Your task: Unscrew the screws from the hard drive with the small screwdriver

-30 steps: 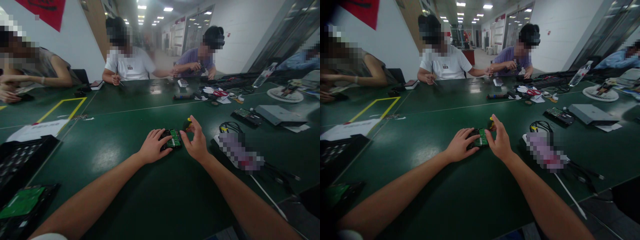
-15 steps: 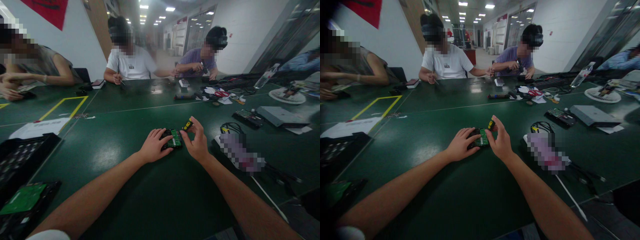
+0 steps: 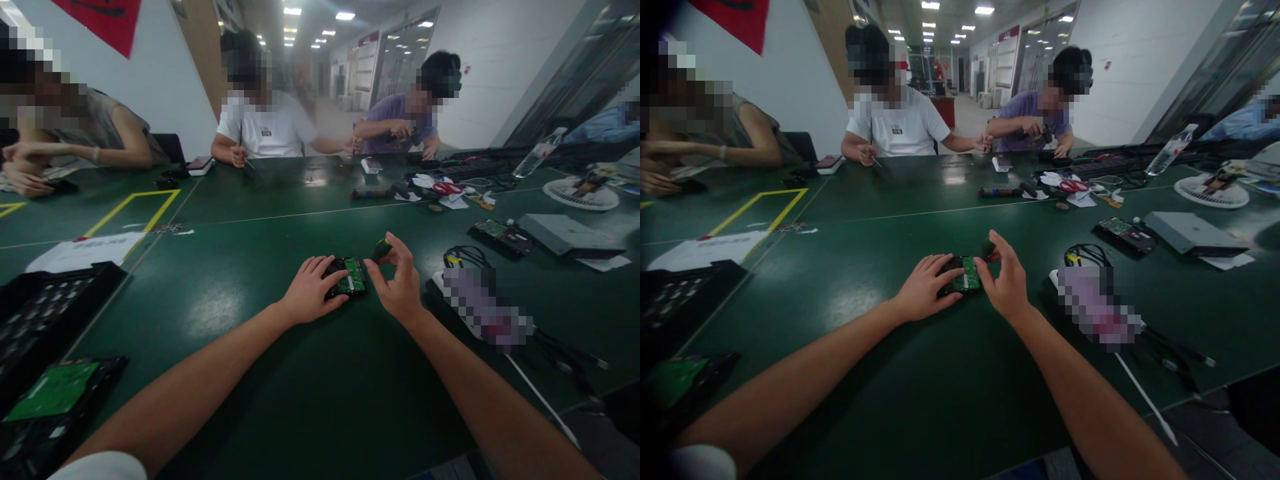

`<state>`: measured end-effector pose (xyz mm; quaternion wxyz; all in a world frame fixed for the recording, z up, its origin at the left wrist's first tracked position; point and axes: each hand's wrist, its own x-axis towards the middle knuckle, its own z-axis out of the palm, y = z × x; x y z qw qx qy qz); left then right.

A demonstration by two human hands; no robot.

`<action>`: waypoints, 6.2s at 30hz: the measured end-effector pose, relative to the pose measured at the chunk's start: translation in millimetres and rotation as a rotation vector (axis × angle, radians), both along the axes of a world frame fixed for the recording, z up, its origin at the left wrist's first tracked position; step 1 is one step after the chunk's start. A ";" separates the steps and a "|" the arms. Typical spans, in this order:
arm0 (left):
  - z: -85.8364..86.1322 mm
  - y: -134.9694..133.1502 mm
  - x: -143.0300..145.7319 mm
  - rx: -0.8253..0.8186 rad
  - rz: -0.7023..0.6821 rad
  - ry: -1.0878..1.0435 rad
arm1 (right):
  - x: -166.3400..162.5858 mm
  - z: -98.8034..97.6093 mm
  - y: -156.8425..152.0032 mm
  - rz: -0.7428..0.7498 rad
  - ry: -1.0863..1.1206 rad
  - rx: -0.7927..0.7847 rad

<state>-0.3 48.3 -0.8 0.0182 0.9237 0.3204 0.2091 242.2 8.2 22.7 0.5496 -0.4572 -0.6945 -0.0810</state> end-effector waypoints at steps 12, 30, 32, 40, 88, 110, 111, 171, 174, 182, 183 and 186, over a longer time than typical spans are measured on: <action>0.6 -0.1 -0.8 -0.007 0.004 -0.004 | -1.2 2.8 -1.0 0.040 0.004 -0.049; -0.3 0.8 0.1 -0.010 0.006 0.003 | -0.7 -3.0 0.1 0.038 0.066 -0.084; 0.0 0.4 0.1 -0.005 0.003 -0.001 | -0.5 -3.8 0.3 0.006 0.055 -0.054; 2.2 0.4 0.1 -0.013 0.002 0.004 | -2.4 -0.1 -1.5 0.081 0.029 -0.101; -0.2 0.9 -1.5 -0.005 0.002 0.005 | -4.9 2.2 -2.7 0.053 0.028 -0.049; -0.1 0.5 -1.0 -0.018 0.006 -0.008 | -1.2 -3.7 0.8 0.124 0.075 -0.060; 0.1 0.4 -1.0 -0.017 0.006 -0.005 | -1.0 -3.4 0.7 0.106 0.073 -0.050; 0.8 -0.2 -1.0 -0.019 0.005 -0.005 | -4.8 -2.6 -2.0 -0.029 -0.001 0.007; 1.8 -0.7 -1.0 -0.016 0.004 -0.001 | -4.3 -1.7 -2.4 -0.015 0.010 -0.018; 3.5 -1.4 -1.1 -0.017 0.007 0.002 | -2.1 0.4 -2.3 0.094 0.039 -0.115; 3.2 -1.3 -1.0 -0.017 0.007 -0.001 | -2.2 -0.2 -2.0 0.075 0.031 -0.102; 2.3 -0.8 -0.7 -0.019 0.007 -0.003 | -2.5 -1.3 -1.4 0.037 0.012 -0.066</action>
